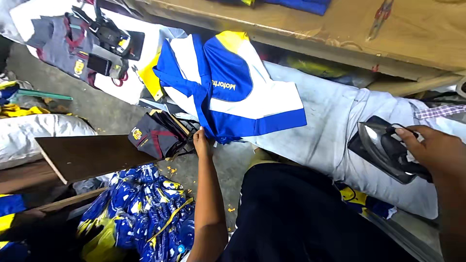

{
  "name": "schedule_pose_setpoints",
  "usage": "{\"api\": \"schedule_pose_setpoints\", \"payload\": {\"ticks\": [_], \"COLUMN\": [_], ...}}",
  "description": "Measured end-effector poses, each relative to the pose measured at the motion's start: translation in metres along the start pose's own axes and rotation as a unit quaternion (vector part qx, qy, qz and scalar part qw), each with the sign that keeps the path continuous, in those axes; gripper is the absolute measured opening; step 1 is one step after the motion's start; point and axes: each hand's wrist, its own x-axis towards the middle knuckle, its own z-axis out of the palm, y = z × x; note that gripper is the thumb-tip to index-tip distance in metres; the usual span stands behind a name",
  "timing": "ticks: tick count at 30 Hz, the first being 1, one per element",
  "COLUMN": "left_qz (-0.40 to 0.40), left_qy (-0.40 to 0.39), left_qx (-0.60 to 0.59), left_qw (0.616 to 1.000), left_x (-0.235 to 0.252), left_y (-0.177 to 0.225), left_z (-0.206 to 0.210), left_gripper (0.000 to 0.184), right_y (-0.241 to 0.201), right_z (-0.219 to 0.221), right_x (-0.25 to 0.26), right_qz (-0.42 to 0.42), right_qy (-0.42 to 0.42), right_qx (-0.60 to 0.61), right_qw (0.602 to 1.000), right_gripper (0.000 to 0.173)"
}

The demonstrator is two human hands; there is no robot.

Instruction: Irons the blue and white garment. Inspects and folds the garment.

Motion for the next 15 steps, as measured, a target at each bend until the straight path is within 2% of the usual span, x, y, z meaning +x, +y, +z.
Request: {"api": "schedule_pose_setpoints", "payload": {"ticks": [2,5,9,15], "left_qz": [0.046,0.087,0.042,0.033], "left_qy": [0.004,-0.018,-0.024,-0.026], "left_qx": [0.057,0.171,0.256,0.311], "left_qw": [0.997,0.981,0.966,0.949], "left_x": [0.014,0.029,0.044,0.055], "left_y": [0.010,0.037,0.061,0.064], "left_z": [-0.001,0.003,0.017,0.021], "left_gripper": [0.044,0.056,0.059,0.042], "right_y": [-0.002,-0.011,-0.014,-0.009], "right_z": [0.000,-0.003,-0.004,-0.002], "right_x": [-0.001,-0.004,-0.004,0.001], "right_qz": [-0.024,-0.034,-0.015,-0.008], "right_qy": [0.020,0.045,0.053,0.110], "right_qx": [0.013,0.023,0.049,0.089], "right_qw": [0.999,0.998,0.997,0.990], "right_gripper": [0.074,0.074,0.068,0.063]}}
